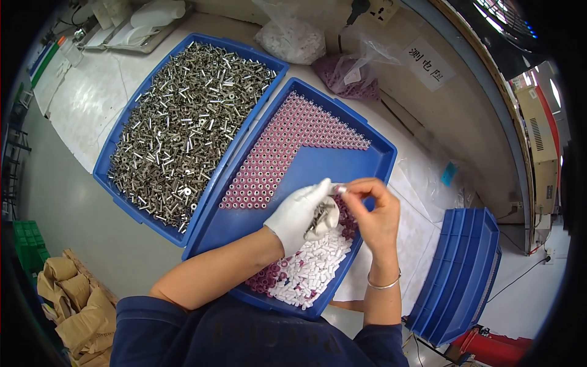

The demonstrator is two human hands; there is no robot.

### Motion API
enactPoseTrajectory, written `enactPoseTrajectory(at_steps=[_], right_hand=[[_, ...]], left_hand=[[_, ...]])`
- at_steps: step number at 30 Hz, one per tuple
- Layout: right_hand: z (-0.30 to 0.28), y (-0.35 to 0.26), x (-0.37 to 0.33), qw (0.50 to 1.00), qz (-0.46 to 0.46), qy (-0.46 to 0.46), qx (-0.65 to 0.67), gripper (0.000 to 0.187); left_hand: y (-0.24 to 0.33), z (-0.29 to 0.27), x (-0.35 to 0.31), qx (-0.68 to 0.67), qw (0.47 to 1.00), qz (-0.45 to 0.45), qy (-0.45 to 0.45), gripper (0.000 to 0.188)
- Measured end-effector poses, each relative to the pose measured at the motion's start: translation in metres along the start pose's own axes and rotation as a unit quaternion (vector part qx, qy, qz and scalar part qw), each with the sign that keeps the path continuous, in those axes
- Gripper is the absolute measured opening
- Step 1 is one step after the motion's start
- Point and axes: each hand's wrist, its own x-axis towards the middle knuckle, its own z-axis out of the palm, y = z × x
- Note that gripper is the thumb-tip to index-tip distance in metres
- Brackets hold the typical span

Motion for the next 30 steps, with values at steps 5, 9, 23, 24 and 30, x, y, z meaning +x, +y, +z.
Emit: enactPoseTrajectory(at_steps=[5, 9, 23, 24, 30], right_hand=[[-0.022, 0.034, 0.046, 0.946, -0.063, 0.124, -0.293, 0.01], [-0.029, 0.068, 0.072, 0.902, -0.057, 0.12, -0.41, 0.011], [-0.024, 0.077, 0.085, 0.881, -0.076, 0.104, -0.456, 0.006], [-0.025, 0.073, 0.079, 0.887, -0.084, 0.106, -0.442, 0.005], [-0.029, 0.02, 0.02, 0.928, -0.055, -0.075, -0.36, 0.003]], left_hand=[[0.02, 0.031, 0.012, -0.173, 0.965, 0.063, 0.186, 0.033], [0.013, 0.018, 0.01, -0.169, 0.969, 0.045, 0.174, 0.03], [0.001, -0.005, 0.01, -0.128, 0.99, 0.024, 0.05, 0.025], [0.0, -0.005, 0.009, -0.118, 0.991, 0.033, 0.05, 0.025], [0.0, -0.01, 0.007, -0.069, 0.994, 0.06, 0.064, 0.027]])
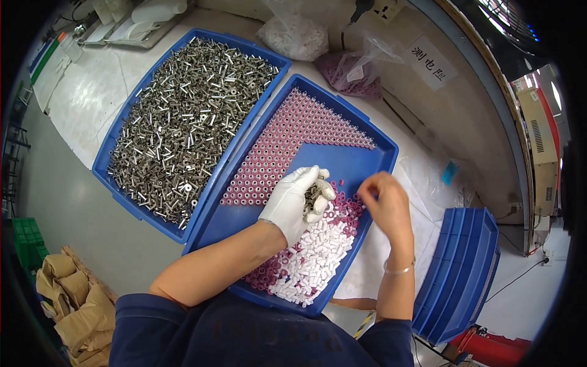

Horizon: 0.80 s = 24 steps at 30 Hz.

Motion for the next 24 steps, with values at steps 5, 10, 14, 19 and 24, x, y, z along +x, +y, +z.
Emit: enactPoseTrajectory(at_steps=[5, 10, 14, 19, 24], right_hand=[[0.0, -0.016, -0.044, 0.99, -0.027, -0.117, 0.069, 0.008], [0.009, -0.024, -0.054, 0.989, -0.031, -0.125, 0.067, 0.009], [0.012, -0.02, -0.045, 0.992, -0.023, -0.085, 0.092, 0.009], [0.024, -0.014, -0.019, 0.992, 0.007, -0.006, 0.125, 0.008], [0.039, -0.009, -0.001, 0.995, 0.029, 0.024, 0.097, 0.007]], left_hand=[[0.0, 0.005, -0.001, 0.042, 0.999, -0.006, -0.011, 0.028], [-0.001, 0.013, -0.002, 0.058, 0.998, 0.012, 0.014, 0.028], [0.0, 0.017, -0.002, 0.06, 0.997, 0.023, 0.041, 0.025], [-0.001, 0.013, -0.001, 0.058, 0.996, 0.03, 0.054, 0.017], [-0.001, 0.012, 0.0, 0.052, 0.997, 0.038, 0.05, 0.01]])
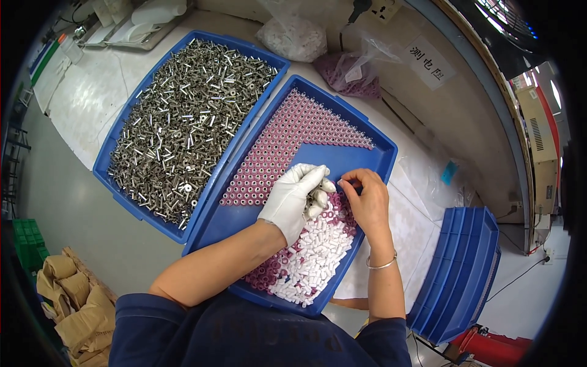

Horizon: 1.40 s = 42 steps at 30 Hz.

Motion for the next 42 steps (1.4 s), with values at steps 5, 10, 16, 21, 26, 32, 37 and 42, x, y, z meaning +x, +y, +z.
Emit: enactPoseTrajectory(at_steps=[5, 10, 16, 21, 26, 32, 37, 42], right_hand=[[0.002, -0.006, 0.001, 1.0, 0.026, 0.0, -0.005, 0.007], [-0.012, -0.033, -0.01, 0.996, 0.023, 0.04, 0.082, 0.009], [-0.015, -0.054, -0.021, 0.981, -0.067, 0.086, 0.161, 0.014], [-0.012, -0.058, -0.022, 0.976, -0.14, 0.104, 0.129, 0.016], [-0.011, -0.055, -0.019, 0.976, -0.167, 0.122, 0.074, 0.016], [-0.021, -0.011, 0.015, 0.979, -0.029, 0.186, -0.075, 0.006], [-0.017, 0.052, 0.052, 0.955, 0.004, 0.168, -0.245, 0.006], [-0.01, 0.062, 0.066, 0.948, -0.012, 0.145, -0.284, 0.005]], left_hand=[[-0.004, -0.002, 0.004, 0.001, 1.0, 0.009, 0.015, 0.007], [-0.008, -0.005, 0.004, 0.01, 0.999, 0.005, 0.034, 0.008], [-0.008, -0.008, 0.003, 0.013, 1.0, -0.013, 0.017, 0.019], [-0.007, -0.008, 0.001, 0.029, 0.999, -0.034, 0.0, 0.02], [-0.004, -0.002, 0.001, 0.029, 0.998, -0.046, 0.015, 0.021], [-0.005, -0.008, 0.005, -0.029, 0.995, -0.095, -0.008, 0.035], [-0.006, -0.01, 0.007, -0.027, 0.995, -0.095, -0.019, 0.044], [-0.004, -0.01, 0.006, -0.037, 0.995, -0.095, -0.019, 0.043]])
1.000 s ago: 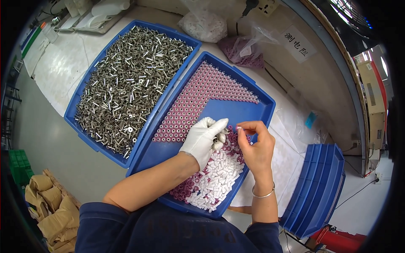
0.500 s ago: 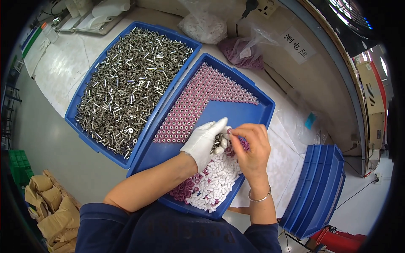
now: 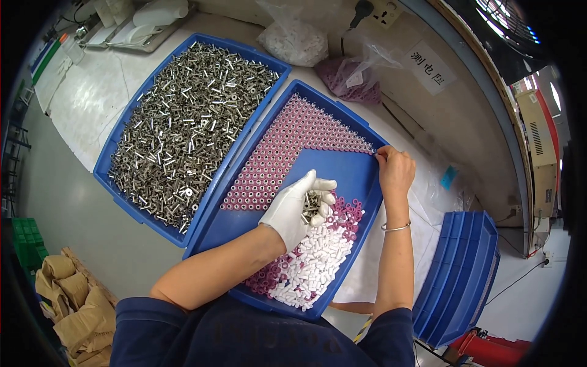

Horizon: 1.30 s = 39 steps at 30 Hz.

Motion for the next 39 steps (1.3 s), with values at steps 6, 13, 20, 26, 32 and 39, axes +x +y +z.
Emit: enactPoseTrajectory(at_steps=[6, 13, 20, 26, 32, 39], right_hand=[[0.008, 0.0, 0.004, 1.0, -0.019, 0.02, 0.002, 0.007], [0.004, -0.007, 0.004, 1.0, 0.002, -0.016, -0.01, 0.018], [-0.005, -0.014, -0.009, 0.998, 0.002, 0.032, 0.046, 0.015], [-0.004, 0.005, -0.031, 0.995, -0.036, 0.072, 0.051, 0.007], [-0.007, -0.007, -0.024, 0.998, -0.033, 0.057, -0.007, 0.01], [0.001, -0.007, -0.023, 0.999, -0.018, 0.047, -0.022, 0.012]], left_hand=[[0.001, -0.001, 0.001, -0.011, 1.0, -0.001, -0.003, 0.043], [0.001, -0.002, -0.001, -0.032, 0.999, 0.007, -0.015, 0.041], [0.017, 0.017, -0.012, -0.098, 0.992, 0.084, 0.003, 0.035], [0.017, 0.013, -0.013, -0.091, 0.988, 0.127, 0.018, 0.025], [0.028, 0.006, -0.025, -0.074, 0.988, 0.124, -0.055, 0.026], [0.045, -0.006, -0.033, -0.066, 0.989, 0.131, -0.03, 0.028]])
